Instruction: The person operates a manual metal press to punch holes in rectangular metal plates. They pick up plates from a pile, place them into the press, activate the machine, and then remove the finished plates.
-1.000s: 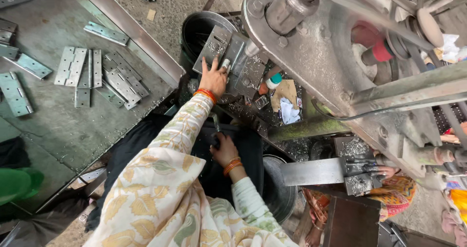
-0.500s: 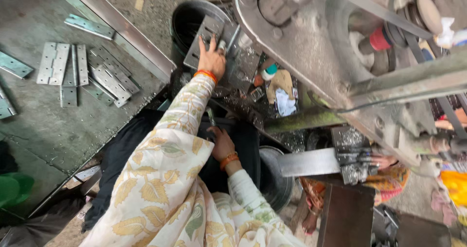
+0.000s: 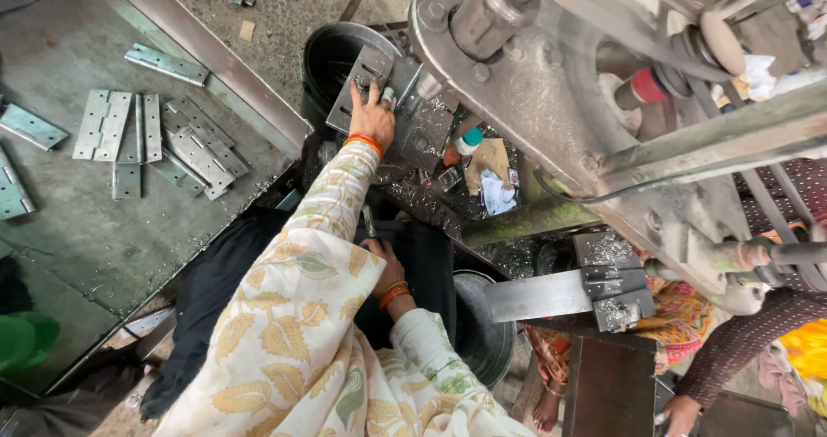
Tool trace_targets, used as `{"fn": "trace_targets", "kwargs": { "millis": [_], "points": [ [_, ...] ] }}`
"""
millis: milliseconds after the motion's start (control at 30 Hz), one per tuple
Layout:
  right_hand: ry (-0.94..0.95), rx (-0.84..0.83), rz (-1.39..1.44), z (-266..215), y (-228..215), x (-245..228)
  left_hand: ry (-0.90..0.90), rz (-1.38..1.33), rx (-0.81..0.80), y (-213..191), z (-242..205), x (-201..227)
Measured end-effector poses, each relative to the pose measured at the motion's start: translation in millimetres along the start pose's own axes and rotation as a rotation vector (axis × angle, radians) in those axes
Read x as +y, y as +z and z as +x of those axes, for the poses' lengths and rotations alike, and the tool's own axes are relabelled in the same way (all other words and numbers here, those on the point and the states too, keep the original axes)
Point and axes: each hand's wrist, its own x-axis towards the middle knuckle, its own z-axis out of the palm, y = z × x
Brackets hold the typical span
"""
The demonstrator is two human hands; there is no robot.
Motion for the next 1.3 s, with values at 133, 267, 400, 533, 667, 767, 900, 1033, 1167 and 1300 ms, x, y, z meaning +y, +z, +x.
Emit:
{"fn": "trace_targets", "kwargs": {
  "millis": [133,267,400,533,667,767,900,1033,1167,1300],
  "points": [
    [-0.077,-0.059,-0.012,18.6,-31.5,-7.0,0.044,0.041,-0.138,-20.9,-5.9,-4.7],
    [0.007,-0.147,-0.062,44.4,-73.2,-18.2,0.082,0.065,-0.17,-29.0,-34.7,0.1],
    [0.079,-0.176,-0.153,45.7,-92.0,-45.2,0.138,0.132,0.093,-17.9,-101.9,0.3],
    [0.09,-0.191,-0.156,40.3,-98.5,-59.1,0.21,-0.04,0.274,1.3,-154.6,-14.4],
    [0.098,-0.181,-0.129,40.9,-94.8,-53.8,0.197,0.027,0.423,-5.5,-154.8,-19.1],
    [0.013,-0.112,-0.032,41.3,-89.7,-37.2,0.202,-0.062,0.466,-25.3,-150.9,-18.5],
    [-0.186,0.038,0.095,58.0,-87.4,-13.1,0.087,-0.394,0.647,-44.7,-157.7,-15.1],
    [0.028,0.189,0.461,94.0,-92.4,10.1,-0.304,-0.956,0.643,-25.6,-156.2,-13.4],
    [0.063,0.243,0.901,126.2,-101.8,24.1,-0.444,-1.849,0.322,14.1,-133.8,-19.9],
    [0.016,0.427,0.989,136.0,-124.1,28.3,-0.116,-2.044,0.242,17.2,-89.7,-28.5]
  ]
}}
